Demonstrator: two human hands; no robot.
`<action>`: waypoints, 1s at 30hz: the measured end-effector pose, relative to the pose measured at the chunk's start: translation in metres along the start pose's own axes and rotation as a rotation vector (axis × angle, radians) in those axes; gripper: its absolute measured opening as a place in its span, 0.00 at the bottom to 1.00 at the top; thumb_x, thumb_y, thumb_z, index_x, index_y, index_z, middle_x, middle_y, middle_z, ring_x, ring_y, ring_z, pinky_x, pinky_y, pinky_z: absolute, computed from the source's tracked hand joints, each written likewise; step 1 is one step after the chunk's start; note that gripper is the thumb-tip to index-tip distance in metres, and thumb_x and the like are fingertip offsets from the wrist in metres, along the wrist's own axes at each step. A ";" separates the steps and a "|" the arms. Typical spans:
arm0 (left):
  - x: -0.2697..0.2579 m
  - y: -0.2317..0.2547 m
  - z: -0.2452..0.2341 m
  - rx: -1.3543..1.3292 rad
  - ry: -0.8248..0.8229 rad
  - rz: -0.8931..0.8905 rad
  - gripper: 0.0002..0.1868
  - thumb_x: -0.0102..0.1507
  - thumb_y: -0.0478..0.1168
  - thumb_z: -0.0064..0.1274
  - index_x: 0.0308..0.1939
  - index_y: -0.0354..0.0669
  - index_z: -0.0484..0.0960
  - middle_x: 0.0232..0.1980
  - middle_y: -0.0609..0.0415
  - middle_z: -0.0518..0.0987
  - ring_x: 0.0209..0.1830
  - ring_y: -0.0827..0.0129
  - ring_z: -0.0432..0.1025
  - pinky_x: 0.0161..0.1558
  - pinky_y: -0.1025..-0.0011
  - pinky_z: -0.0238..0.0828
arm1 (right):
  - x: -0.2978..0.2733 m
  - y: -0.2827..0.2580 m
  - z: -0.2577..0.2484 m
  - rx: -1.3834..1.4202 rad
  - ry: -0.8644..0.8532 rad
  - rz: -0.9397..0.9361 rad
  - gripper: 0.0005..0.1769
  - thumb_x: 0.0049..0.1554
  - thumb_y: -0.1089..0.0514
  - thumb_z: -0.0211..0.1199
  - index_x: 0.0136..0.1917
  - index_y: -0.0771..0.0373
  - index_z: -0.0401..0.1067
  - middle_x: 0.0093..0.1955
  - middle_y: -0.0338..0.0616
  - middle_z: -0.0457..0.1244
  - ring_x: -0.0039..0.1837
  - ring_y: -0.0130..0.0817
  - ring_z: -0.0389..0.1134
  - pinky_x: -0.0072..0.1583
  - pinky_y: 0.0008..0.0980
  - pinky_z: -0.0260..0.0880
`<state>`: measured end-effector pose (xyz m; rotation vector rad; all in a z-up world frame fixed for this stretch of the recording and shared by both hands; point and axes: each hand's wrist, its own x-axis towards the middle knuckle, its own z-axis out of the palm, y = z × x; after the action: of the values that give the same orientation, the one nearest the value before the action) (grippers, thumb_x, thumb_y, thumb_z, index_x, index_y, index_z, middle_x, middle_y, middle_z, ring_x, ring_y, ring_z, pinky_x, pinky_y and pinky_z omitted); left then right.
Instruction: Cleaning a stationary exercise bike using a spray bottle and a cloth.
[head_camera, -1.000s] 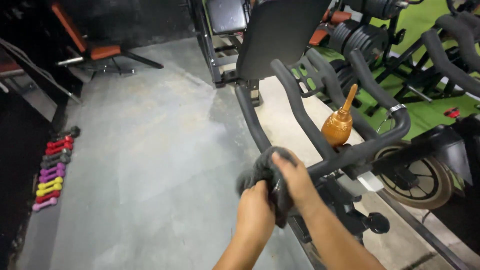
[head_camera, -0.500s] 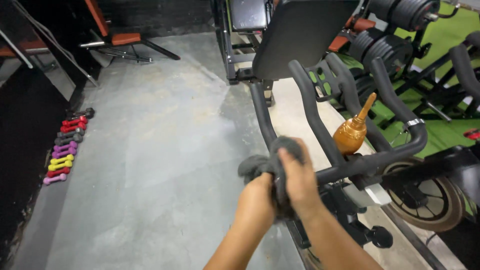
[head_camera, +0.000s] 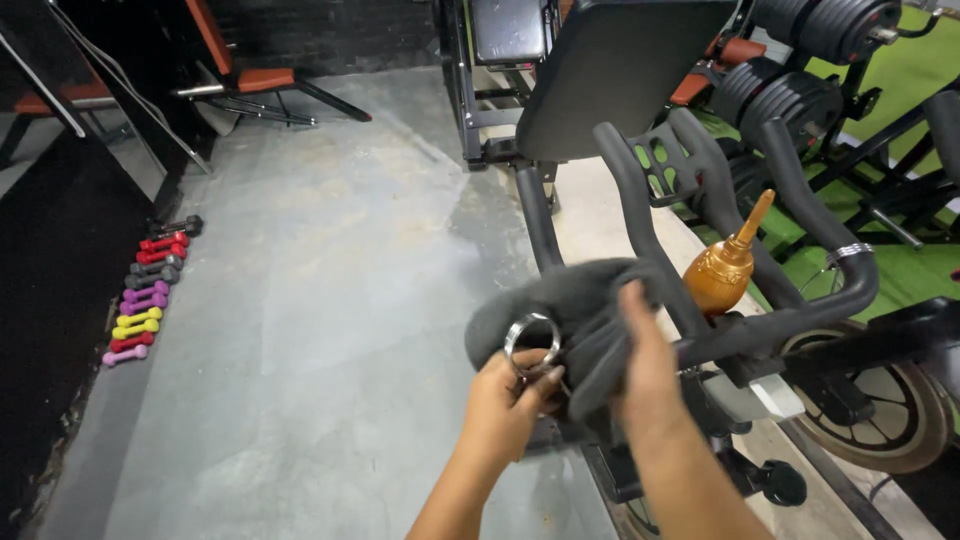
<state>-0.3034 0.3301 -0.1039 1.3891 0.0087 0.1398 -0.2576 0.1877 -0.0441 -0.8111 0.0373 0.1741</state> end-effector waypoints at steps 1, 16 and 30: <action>0.002 -0.005 -0.006 -0.001 0.001 0.002 0.09 0.59 0.31 0.59 0.43 0.40 0.82 0.40 0.46 0.79 0.37 0.51 0.78 0.37 0.62 0.78 | -0.001 0.018 -0.006 -0.001 -0.002 -0.001 0.33 0.56 0.38 0.60 0.60 0.67 0.73 0.54 0.51 0.72 0.53 0.46 0.74 0.58 0.45 0.74; -0.017 0.018 -0.027 0.490 -0.224 0.331 0.04 0.58 0.33 0.60 0.31 0.35 0.81 0.23 0.42 0.77 0.20 0.59 0.73 0.27 0.65 0.68 | -0.007 0.047 -0.024 -0.217 -0.072 -0.190 0.18 0.61 0.59 0.56 0.64 0.63 0.70 0.50 0.42 0.67 0.49 0.30 0.68 0.53 0.32 0.70; -0.006 0.007 -0.024 0.321 0.161 0.458 0.13 0.70 0.39 0.44 0.38 0.36 0.81 0.34 0.53 0.74 0.33 0.68 0.70 0.38 0.70 0.69 | -0.041 0.071 -0.020 -1.203 -0.174 -0.496 0.30 0.53 0.59 0.62 0.69 0.63 0.65 0.56 0.47 0.69 0.58 0.32 0.70 0.59 0.31 0.70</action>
<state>-0.3118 0.3538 -0.1020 1.6791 -0.1607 0.6554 -0.3094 0.2157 -0.1044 -1.9637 -0.4726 -0.2436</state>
